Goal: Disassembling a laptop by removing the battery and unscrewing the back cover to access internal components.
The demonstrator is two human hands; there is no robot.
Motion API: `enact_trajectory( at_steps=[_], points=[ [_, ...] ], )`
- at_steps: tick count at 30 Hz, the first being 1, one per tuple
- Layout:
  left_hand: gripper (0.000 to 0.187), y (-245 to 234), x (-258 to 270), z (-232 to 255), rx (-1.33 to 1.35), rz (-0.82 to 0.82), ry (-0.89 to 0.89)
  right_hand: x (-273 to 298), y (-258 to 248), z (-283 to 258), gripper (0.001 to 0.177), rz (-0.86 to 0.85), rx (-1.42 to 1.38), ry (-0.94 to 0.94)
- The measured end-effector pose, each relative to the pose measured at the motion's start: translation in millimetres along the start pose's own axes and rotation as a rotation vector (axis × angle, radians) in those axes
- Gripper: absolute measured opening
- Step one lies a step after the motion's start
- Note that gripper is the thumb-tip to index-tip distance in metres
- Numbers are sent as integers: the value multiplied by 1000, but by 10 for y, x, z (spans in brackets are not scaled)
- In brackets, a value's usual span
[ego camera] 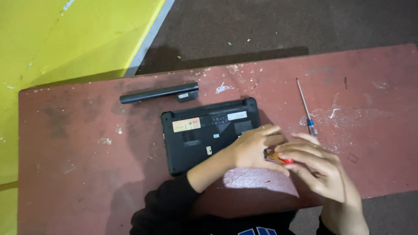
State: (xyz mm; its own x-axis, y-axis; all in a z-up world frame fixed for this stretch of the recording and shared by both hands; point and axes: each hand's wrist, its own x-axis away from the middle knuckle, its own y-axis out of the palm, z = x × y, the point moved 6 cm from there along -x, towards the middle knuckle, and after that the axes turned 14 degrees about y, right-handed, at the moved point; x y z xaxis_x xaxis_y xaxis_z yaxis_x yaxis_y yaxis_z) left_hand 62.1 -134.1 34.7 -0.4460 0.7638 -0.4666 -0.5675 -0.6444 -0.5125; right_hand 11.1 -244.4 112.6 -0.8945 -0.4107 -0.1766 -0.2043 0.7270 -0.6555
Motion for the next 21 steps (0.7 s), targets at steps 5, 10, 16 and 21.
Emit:
enact_trajectory(
  at_steps=[5,10,16,21],
  points=[
    [28,-138,117,71,359,-100,218,13,63,61,27,-102,-86,27],
    [15,-131,119,63,268,-29,198,133,95,372,37,-67,-147,81],
    [39,-100,125,-14,13,-65,37,-95,30,243,33,-99,-185,16],
    [34,-55,127,58,216,-67,219,-385,-2,47,21,-411,-348,-157]
  ],
)
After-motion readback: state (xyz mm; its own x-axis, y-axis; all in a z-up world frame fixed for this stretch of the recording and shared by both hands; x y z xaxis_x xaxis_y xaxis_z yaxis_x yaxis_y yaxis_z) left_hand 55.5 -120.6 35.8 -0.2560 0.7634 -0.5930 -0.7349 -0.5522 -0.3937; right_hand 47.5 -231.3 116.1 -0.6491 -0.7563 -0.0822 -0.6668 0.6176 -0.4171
